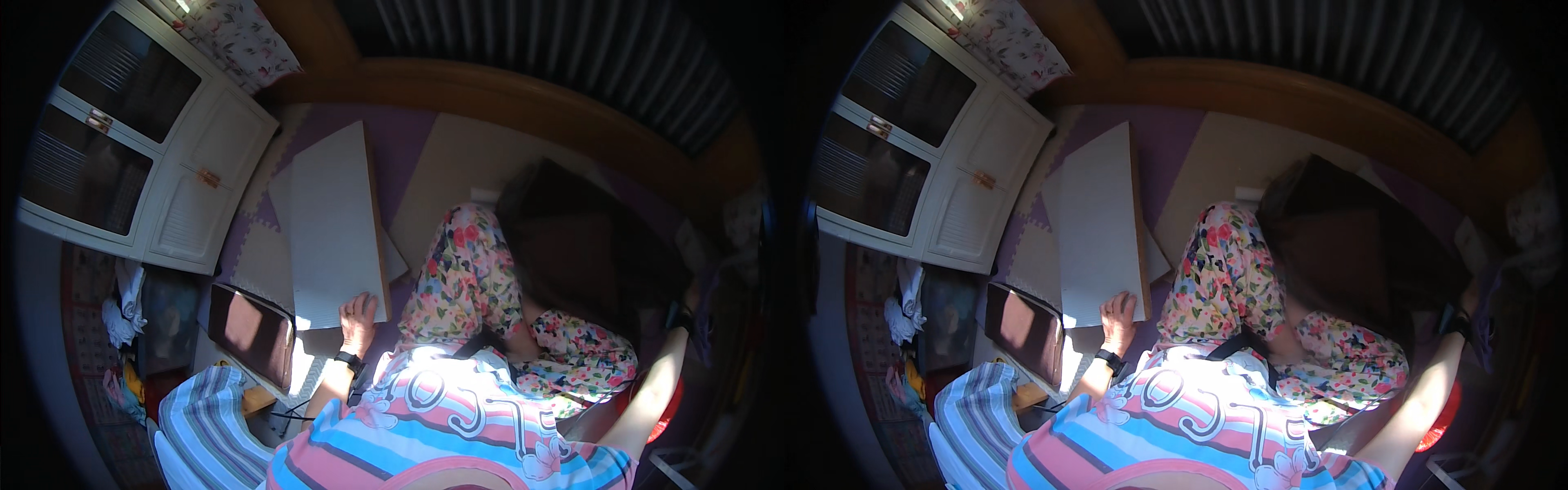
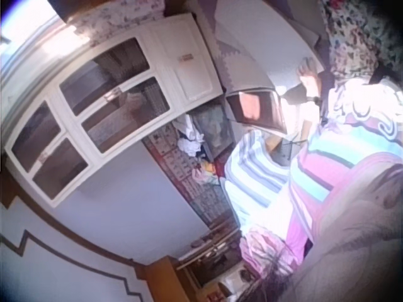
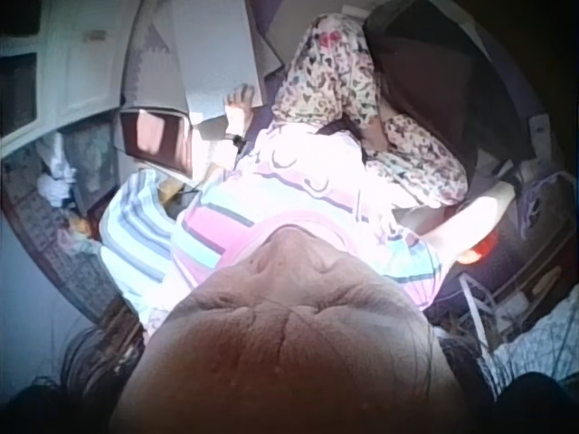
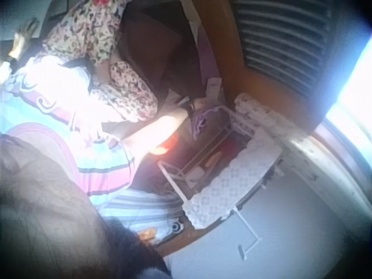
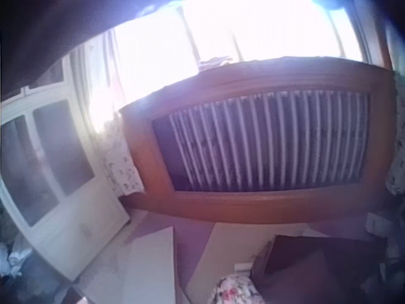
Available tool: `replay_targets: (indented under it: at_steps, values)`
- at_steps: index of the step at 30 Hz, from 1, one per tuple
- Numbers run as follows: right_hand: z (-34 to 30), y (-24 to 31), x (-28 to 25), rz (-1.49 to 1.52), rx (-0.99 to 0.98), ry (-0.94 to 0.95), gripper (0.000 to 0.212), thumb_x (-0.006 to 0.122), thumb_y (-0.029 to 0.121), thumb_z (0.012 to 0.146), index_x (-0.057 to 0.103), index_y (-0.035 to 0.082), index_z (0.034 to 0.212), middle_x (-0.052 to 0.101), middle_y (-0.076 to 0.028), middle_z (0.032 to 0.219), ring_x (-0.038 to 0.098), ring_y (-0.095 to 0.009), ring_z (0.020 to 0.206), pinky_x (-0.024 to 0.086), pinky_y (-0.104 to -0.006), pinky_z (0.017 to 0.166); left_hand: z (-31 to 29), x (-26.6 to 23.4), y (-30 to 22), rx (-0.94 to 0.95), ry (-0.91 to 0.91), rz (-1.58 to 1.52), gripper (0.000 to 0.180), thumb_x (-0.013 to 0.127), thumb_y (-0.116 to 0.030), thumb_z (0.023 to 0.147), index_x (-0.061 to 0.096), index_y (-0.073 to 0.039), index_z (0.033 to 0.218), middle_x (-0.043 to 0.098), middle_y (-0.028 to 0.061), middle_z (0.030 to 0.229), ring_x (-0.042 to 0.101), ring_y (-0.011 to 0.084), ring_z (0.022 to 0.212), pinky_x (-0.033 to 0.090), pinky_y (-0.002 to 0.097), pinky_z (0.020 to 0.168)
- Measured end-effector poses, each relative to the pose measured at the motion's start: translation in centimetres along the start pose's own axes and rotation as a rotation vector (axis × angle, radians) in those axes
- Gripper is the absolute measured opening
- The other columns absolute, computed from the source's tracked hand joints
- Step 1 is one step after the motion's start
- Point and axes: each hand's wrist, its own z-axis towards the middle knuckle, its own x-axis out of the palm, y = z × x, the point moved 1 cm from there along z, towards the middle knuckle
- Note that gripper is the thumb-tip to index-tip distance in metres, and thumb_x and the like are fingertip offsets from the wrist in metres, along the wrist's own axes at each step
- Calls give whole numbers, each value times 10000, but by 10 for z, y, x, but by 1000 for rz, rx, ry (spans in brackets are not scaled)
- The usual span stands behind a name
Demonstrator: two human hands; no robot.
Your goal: The person sits on the floor and assembles a cushion by inserting foam pieces into a fabric cover, then zips it closed. They handle the cushion, foam, and zipper, then move to the bathroom to wash a cloth.
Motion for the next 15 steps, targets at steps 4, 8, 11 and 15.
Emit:
replay_targets:
  at_steps: [4,8,11,15]
  values:
    - [9,38,-36,311,498,570,469,497,347,929,523,-13,1229,526,-230,1242,483,-384,1188,390,-435,986,-14,25,-6,5,104,81,707,785,-113,579,513,-103,1231,453,110,1294,433,295,1181,350,439,971]
    - [32,105,-88,66,773,537,512,590,387,875,584,-45,1149,611,-265,1126,559,-427,1094,452,-468,914,14,-2,-13,-46,406,-27,722,799,-170,635,474,-66,1271,415,154,1340,401,338,1233,330,453,1014]
    - [57,171,-127,67,555,470,583,632,412,846,533,-30,1214,586,-233,1180,543,-397,1122,439,-453,944,66,-38,-27,-25,176,-218,675,783,-197,703,467,-41,1279,410,181,1356,402,367,1244,336,461,1025]
    - [75,259,-171,804,519,879,726,695,462,798,478,-22,1293,579,-234,1203,547,-366,1140,444,-410,946,162,-67,-71,118,-86,-564,449,676,-200,840,529,-14,1220,506,204,1279,487,389,1162,399,454,972]
